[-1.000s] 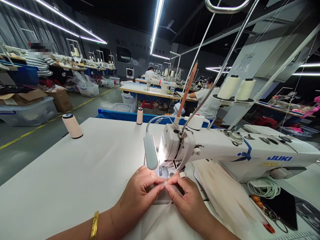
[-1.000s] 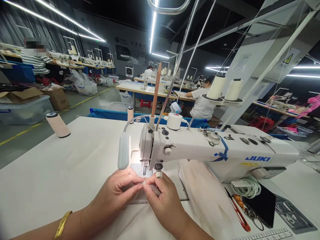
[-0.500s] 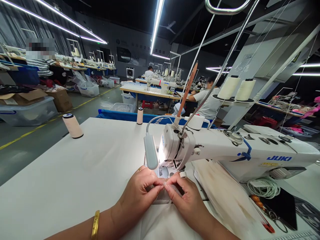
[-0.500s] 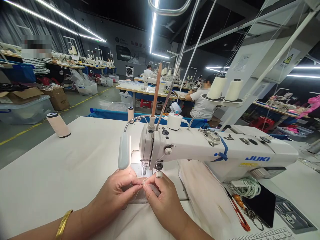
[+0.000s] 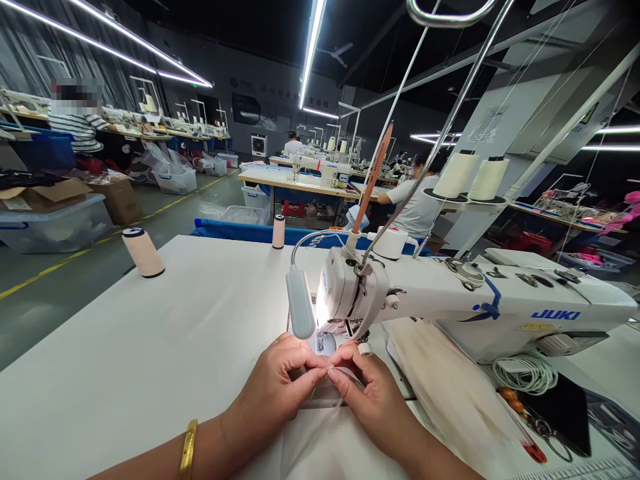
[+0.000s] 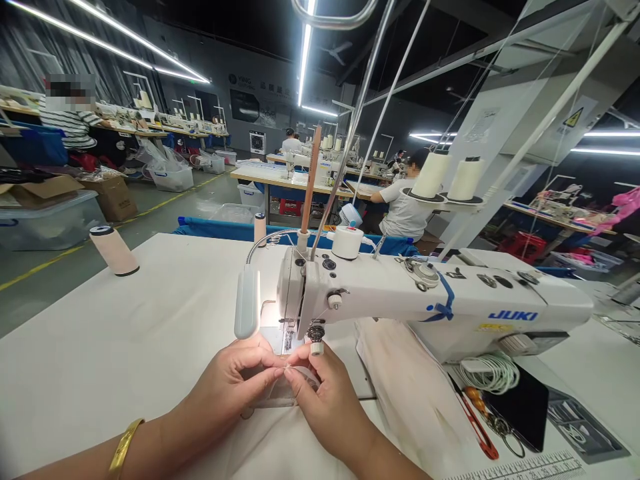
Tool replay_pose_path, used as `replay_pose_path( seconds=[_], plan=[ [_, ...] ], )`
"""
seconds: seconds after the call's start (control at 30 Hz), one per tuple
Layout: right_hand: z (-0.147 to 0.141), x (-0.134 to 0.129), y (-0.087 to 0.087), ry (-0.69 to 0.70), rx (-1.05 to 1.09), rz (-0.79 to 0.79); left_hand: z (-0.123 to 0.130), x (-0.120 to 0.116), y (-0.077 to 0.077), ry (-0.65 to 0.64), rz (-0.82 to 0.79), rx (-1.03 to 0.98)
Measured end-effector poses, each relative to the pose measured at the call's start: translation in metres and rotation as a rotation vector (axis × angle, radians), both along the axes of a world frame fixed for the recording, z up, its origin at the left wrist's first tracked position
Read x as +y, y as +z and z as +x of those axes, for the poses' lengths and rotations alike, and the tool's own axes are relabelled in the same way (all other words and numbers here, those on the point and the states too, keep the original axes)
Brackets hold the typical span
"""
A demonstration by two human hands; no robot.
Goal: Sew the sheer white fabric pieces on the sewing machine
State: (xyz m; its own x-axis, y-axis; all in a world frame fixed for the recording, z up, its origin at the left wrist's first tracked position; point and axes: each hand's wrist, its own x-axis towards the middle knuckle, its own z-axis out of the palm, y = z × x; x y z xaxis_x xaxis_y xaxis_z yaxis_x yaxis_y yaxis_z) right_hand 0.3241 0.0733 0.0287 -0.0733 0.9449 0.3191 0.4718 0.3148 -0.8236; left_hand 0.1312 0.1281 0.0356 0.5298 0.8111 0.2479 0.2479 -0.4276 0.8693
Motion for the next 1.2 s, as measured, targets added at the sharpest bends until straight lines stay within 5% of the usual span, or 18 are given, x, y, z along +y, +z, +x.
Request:
replay_pose_path(
  seconds=[0.53, 1.07, 1.2],
  plan=[
    [0.0005, 0.0029, -0.0013, 0.016, 0.018, -0.053, 0.0033, -0.0015, 0.002, -0.027, 0.009, 0.033],
    [-0.0001, 0.0002, 0.0022, 0.11, 0.078, -0.176, 0.0041, -0.0002, 0.0083, -0.038, -0.244, 0.03],
    [-0.0002, 0.0025, 0.0035, 0.095, 0.119, -0.166, 0.0046, -0.0001, 0.0078, -0.041, -0.2, 0.04]
  ],
)
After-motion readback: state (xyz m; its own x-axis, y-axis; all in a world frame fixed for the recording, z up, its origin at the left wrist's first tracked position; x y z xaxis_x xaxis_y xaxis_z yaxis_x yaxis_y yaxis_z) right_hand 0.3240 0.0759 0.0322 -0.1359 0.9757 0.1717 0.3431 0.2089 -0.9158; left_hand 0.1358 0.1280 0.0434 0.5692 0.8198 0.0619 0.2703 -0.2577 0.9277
